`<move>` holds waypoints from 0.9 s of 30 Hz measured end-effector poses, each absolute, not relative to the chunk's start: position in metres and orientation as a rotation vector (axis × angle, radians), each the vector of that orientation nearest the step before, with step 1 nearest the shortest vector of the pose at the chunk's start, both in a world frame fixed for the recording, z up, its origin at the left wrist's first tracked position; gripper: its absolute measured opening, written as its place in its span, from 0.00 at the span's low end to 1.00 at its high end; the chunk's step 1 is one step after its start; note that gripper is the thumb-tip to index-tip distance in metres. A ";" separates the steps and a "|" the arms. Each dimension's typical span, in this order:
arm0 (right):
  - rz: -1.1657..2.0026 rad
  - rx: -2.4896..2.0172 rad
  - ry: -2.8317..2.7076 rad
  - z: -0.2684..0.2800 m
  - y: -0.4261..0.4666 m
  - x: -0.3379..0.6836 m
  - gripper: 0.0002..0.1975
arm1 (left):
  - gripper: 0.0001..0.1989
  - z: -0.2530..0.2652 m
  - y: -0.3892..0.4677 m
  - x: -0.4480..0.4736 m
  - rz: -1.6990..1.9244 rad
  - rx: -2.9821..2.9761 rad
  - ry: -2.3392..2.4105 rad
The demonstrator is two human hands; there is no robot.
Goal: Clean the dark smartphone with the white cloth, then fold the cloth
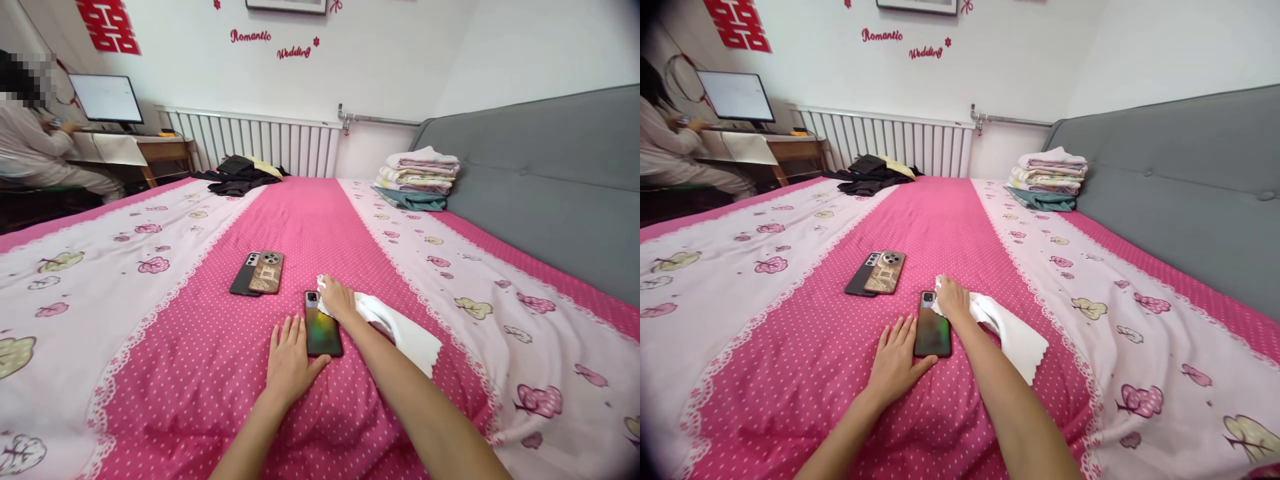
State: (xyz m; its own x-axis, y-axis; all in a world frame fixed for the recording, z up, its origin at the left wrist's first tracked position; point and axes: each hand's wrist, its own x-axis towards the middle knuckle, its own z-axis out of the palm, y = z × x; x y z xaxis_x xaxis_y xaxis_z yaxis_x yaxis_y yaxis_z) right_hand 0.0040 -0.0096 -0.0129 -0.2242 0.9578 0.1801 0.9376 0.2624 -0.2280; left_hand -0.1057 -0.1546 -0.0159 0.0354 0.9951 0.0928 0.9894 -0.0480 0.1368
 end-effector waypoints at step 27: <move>0.106 -1.630 -2.384 0.002 -0.127 0.031 0.14 | 0.35 -0.018 -0.156 -0.110 0.323 2.311 2.164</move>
State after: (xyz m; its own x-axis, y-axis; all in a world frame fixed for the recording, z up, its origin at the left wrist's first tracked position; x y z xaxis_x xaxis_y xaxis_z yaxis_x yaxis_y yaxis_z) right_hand 0.0308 -0.1274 0.0017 -0.3420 0.9252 0.1645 0.9069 0.3708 -0.2002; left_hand -0.1104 -0.1564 -0.0181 0.0552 0.9830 0.1752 0.9913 -0.0749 0.1080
